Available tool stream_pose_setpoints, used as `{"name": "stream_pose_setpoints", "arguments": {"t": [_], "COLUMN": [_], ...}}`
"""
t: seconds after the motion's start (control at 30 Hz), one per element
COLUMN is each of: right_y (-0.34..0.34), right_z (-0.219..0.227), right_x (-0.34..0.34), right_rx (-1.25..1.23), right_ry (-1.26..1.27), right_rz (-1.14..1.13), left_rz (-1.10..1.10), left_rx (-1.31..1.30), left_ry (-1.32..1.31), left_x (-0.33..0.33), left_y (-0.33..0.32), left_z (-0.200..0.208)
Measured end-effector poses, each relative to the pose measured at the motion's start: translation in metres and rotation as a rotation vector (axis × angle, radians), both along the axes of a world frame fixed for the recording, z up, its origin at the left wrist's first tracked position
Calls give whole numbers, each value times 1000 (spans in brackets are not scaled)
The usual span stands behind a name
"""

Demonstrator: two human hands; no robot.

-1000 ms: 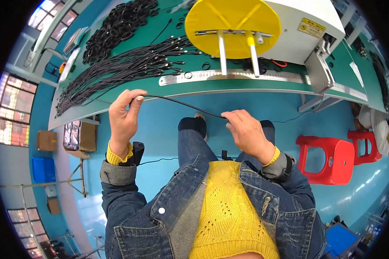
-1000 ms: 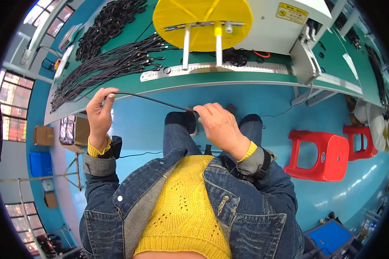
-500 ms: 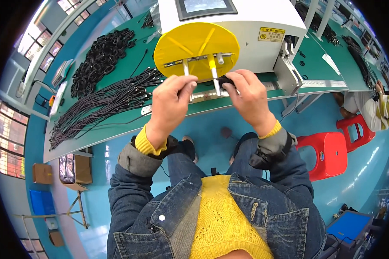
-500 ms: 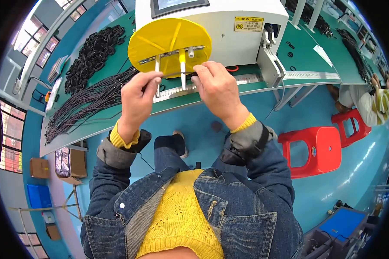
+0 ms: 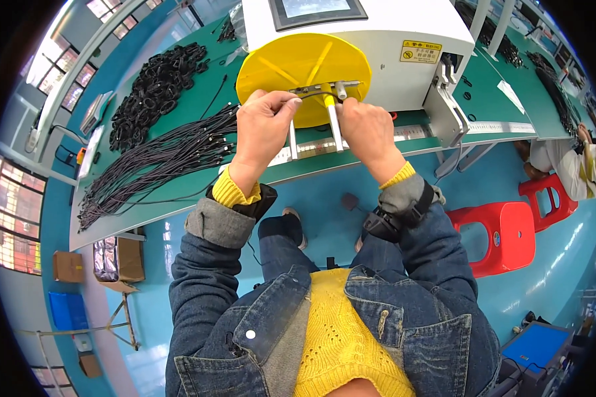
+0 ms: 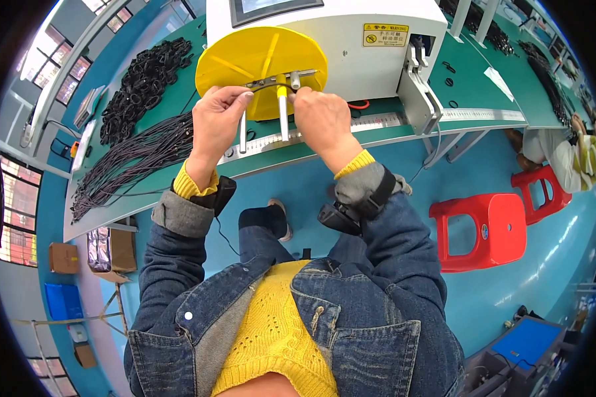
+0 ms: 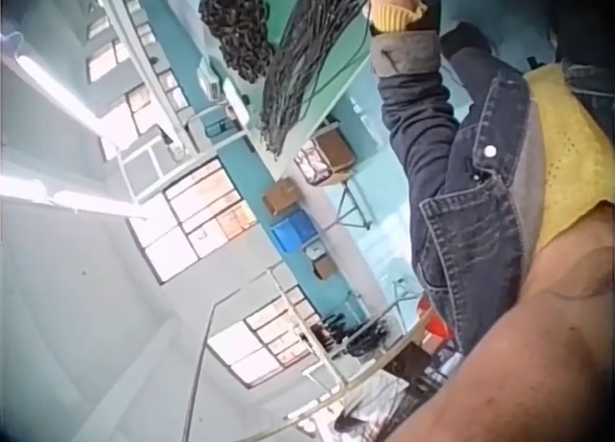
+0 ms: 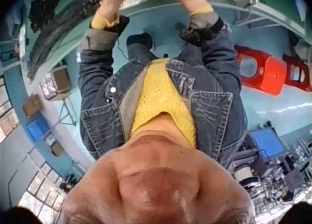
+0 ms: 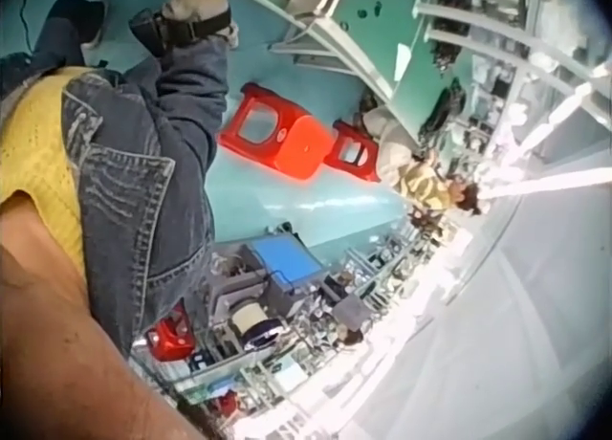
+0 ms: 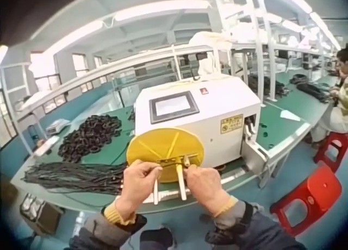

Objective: The person picks up a cable, winds it around the pegs of a machine, and removes the coiled cable. They then secure the coil with a rubber band and set it aside before repeating the process.

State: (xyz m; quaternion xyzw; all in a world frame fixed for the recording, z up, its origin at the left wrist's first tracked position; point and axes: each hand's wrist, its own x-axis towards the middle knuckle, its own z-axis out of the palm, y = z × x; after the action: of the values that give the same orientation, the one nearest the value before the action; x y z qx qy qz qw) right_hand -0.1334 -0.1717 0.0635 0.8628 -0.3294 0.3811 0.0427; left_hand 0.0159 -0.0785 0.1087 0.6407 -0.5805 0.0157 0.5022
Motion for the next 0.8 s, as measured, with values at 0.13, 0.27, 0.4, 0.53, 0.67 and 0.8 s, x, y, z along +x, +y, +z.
{"name": "stream_pose_setpoints", "arguments": {"t": [0.13, 0.27, 0.4, 0.53, 0.67, 0.8], "right_y": [-10, -3, 21, 52, 70, 76], "right_z": [-3, -24, -63, -95, -106, -108], "right_x": [2, -11, -51, -89, -108, -107], "right_rx": [-2, 95, 284, 475, 620, 670], "right_ry": [-24, -88, 0, 104, 106, 102], "right_rz": [-6, 9, -26, -29, 24, 55], "left_rz": [25, -32, -48, -33, -41, 9], "left_rx": [-18, -80, -56, -105, -112, -115], "left_ry": [88, 232, 342, 362, 371, 303], "left_x": [5, 12, 15, 13, 13, 14], "left_y": [-7, -5, 5, 9, 10, 17], "left_z": [-8, -19, -21, -26, -29, -32]}}
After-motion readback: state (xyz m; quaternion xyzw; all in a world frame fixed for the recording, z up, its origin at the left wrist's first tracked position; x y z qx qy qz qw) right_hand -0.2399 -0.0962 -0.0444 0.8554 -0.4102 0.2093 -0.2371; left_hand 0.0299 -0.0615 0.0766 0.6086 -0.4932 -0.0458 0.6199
